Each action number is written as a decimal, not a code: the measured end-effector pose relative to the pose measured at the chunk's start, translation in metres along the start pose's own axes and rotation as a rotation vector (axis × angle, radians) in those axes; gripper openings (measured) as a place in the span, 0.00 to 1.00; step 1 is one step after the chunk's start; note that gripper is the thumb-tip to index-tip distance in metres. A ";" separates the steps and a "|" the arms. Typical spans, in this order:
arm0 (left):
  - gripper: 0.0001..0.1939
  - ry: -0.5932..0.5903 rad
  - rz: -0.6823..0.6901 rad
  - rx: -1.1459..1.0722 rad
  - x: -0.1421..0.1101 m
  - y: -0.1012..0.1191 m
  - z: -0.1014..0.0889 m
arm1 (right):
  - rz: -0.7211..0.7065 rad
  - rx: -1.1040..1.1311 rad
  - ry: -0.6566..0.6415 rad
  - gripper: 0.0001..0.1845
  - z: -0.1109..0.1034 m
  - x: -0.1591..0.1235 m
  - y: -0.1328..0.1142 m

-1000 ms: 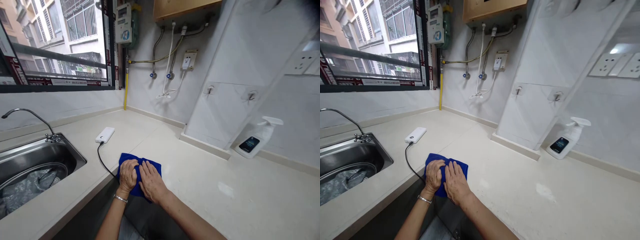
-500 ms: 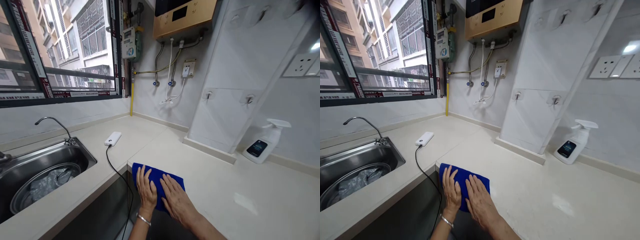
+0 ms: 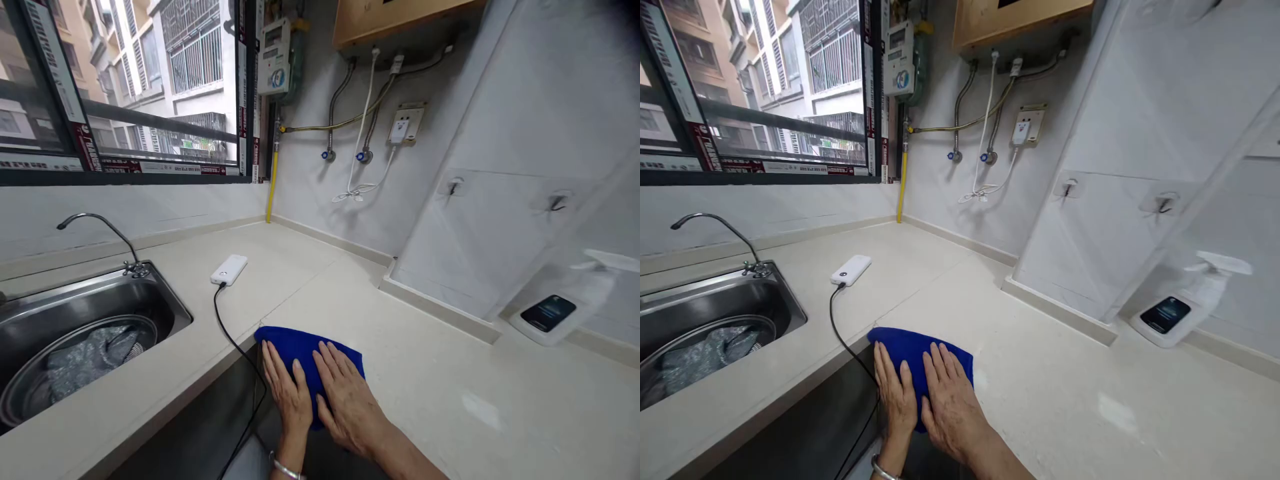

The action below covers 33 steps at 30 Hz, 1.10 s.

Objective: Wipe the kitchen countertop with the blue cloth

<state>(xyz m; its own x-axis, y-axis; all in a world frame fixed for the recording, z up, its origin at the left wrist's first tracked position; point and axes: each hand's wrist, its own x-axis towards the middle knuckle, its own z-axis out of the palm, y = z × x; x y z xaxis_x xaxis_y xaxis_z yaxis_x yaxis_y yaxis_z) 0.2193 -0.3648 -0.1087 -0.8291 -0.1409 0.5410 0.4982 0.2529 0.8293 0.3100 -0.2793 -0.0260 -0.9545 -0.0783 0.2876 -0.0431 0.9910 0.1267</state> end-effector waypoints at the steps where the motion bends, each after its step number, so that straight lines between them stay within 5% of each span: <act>1: 0.33 0.002 -0.014 0.018 0.005 0.000 -0.001 | 0.003 0.031 -0.046 0.39 -0.002 0.006 -0.001; 8: 0.31 0.067 -0.014 0.028 0.024 -0.001 -0.004 | -0.035 0.301 -0.240 0.46 -0.020 0.042 0.010; 12: 0.28 0.116 0.027 0.037 0.033 0.000 -0.007 | -0.035 0.445 -0.217 0.47 -0.016 0.055 0.022; 20: 0.26 0.019 0.087 0.239 0.043 0.008 -0.020 | -0.061 0.481 -0.145 0.44 -0.004 0.053 0.026; 23: 0.25 -0.095 0.147 0.357 0.051 0.014 -0.023 | -0.071 0.444 -0.079 0.42 0.002 0.048 0.027; 27: 0.23 -0.402 0.306 0.420 0.068 0.023 -0.018 | -0.014 0.381 -0.035 0.40 0.005 0.037 0.029; 33: 0.24 -0.508 0.409 0.398 0.042 0.054 -0.018 | 0.042 0.307 -0.062 0.39 -0.004 -0.013 0.037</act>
<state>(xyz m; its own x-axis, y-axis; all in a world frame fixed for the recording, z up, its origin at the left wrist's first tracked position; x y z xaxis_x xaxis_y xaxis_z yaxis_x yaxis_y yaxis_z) 0.2164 -0.3745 -0.0388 -0.6608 0.4717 0.5839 0.7417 0.5297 0.4115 0.3220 -0.2417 -0.0211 -0.9731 -0.0396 0.2271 -0.0818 0.9804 -0.1794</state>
